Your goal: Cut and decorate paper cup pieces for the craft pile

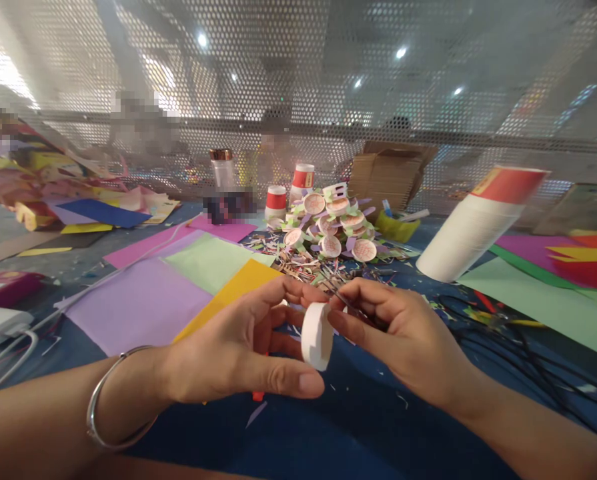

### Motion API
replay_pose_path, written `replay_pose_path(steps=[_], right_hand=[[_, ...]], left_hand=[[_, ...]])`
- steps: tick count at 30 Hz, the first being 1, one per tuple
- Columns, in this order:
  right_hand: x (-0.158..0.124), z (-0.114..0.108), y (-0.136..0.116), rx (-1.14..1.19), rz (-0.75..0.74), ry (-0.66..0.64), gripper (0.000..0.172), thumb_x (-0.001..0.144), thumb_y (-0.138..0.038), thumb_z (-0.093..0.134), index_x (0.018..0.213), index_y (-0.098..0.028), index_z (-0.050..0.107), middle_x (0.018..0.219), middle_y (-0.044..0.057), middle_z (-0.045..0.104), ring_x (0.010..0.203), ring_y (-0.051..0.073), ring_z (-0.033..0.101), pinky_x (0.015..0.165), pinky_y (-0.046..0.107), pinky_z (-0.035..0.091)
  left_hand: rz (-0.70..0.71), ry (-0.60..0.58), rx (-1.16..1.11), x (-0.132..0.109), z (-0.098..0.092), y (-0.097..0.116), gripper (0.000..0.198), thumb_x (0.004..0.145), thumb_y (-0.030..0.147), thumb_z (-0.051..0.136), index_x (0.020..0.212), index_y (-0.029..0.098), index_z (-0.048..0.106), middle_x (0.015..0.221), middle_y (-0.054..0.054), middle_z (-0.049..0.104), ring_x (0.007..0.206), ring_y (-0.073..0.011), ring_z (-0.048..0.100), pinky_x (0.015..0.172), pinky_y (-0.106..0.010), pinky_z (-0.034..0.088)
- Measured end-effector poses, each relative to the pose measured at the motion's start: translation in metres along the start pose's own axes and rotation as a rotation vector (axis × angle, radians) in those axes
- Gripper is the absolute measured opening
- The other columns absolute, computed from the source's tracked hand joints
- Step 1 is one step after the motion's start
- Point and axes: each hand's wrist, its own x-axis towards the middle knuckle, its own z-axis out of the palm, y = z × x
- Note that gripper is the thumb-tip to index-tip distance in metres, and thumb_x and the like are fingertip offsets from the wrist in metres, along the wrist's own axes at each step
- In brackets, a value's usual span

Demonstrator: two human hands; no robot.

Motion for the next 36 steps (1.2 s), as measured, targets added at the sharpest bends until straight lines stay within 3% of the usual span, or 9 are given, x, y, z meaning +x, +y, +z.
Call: replay_pose_path(steps=[4, 6, 10, 12, 15, 19, 25, 30, 36], right_hand=[[-0.001, 0.0, -0.001, -0.065, -0.018, 0.018, 0.025, 0.087, -0.04, 0.075, 0.084, -0.021, 0.061, 0.071, -0.004, 0.052, 0.063, 0.01, 0.043, 0.055, 0.023, 0.035], [-0.001, 0.001, -0.001, -0.068, -0.027, 0.014, 0.025, 0.088, -0.039, 0.075, 0.083, -0.021, 0.06, 0.068, -0.005, 0.049, 0.06, 0.009, 0.04, 0.052, 0.022, 0.032], [-0.003, 0.004, 0.0, -0.087, -0.04, -0.002, 0.023, 0.088, -0.039, 0.075, 0.084, -0.021, 0.061, 0.069, -0.005, 0.053, 0.06, 0.01, 0.043, 0.053, 0.022, 0.035], [-0.005, 0.005, 0.0, -0.103, -0.046, -0.002, 0.023, 0.088, -0.039, 0.075, 0.085, -0.021, 0.062, 0.071, -0.004, 0.055, 0.062, 0.01, 0.046, 0.054, 0.023, 0.038], [-0.006, 0.004, -0.002, -0.085, -0.055, 0.021, 0.023, 0.089, -0.042, 0.073, 0.091, -0.022, 0.063, 0.076, -0.002, 0.06, 0.066, 0.012, 0.052, 0.059, 0.024, 0.042], [-0.005, 0.0, -0.004, -0.023, -0.027, 0.041, 0.031, 0.089, -0.052, 0.07, 0.097, -0.023, 0.061, 0.088, 0.002, 0.064, 0.073, 0.014, 0.054, 0.059, 0.025, 0.043], [-0.005, -0.001, -0.002, 0.023, 0.028, -0.039, 0.037, 0.092, -0.057, 0.065, 0.11, -0.025, 0.057, 0.084, -0.001, 0.061, 0.071, 0.013, 0.049, 0.06, 0.026, 0.037], [-0.007, 0.0, 0.0, 0.015, 0.049, -0.094, 0.034, 0.096, -0.054, 0.062, 0.115, -0.026, 0.058, 0.086, 0.0, 0.063, 0.072, 0.014, 0.051, 0.06, 0.027, 0.036], [-0.008, 0.001, 0.0, 0.003, 0.052, -0.105, 0.031, 0.096, -0.049, 0.064, 0.117, -0.027, 0.06, 0.079, -0.003, 0.059, 0.085, 0.017, 0.06, 0.068, 0.028, 0.042]], left_hand=[[0.007, 0.03, 0.025, 0.001, -0.001, 0.0, 0.039, 0.092, 0.043, 0.07, 0.12, 0.019, 0.057, 0.106, -0.007, 0.06, 0.094, -0.0166, 0.063, 0.08, -0.027, 0.058], [-0.048, 0.051, 0.037, 0.003, 0.0, 0.0, 0.04, 0.094, 0.049, 0.065, 0.117, 0.018, 0.056, 0.099, -0.006, 0.061, 0.087, -0.0155, 0.064, 0.075, -0.028, 0.06], [-0.138, 0.032, 0.071, 0.005, 0.002, 0.003, 0.045, 0.09, 0.047, 0.071, 0.118, 0.018, 0.051, 0.09, -0.005, 0.064, 0.077, -0.0143, 0.064, 0.066, -0.023, 0.058], [-0.149, -0.001, 0.079, 0.005, 0.002, 0.004, 0.046, 0.088, 0.041, 0.075, 0.119, 0.018, 0.05, 0.095, -0.006, 0.065, 0.084, -0.0164, 0.066, 0.068, -0.025, 0.058], [-0.144, 0.048, 0.123, 0.004, -0.001, 0.004, 0.053, 0.083, 0.028, 0.08, 0.125, 0.018, 0.051, 0.106, -0.008, 0.064, 0.093, -0.0178, 0.065, 0.076, -0.027, 0.057], [-0.022, 0.158, 0.256, 0.004, -0.009, 0.001, 0.06, 0.078, 0.025, 0.085, 0.129, 0.02, 0.053, 0.11, -0.006, 0.062, 0.093, -0.0161, 0.063, 0.081, -0.028, 0.054], [0.279, 0.34, 0.626, 0.007, -0.014, 0.001, 0.05, 0.08, 0.024, 0.082, 0.123, 0.019, 0.057, 0.124, -0.009, 0.06, 0.109, -0.0209, 0.061, 0.094, -0.033, 0.052], [0.36, 0.368, 0.727, 0.007, -0.017, 0.001, 0.05, 0.08, 0.018, 0.081, 0.122, 0.02, 0.053, 0.123, -0.009, 0.061, 0.111, -0.0218, 0.063, 0.097, -0.034, 0.052], [0.497, 0.361, 1.02, 0.006, -0.019, 0.001, 0.047, 0.082, 0.008, 0.074, 0.123, 0.021, 0.055, 0.127, -0.01, 0.059, 0.119, -0.0225, 0.058, 0.103, -0.035, 0.05]])
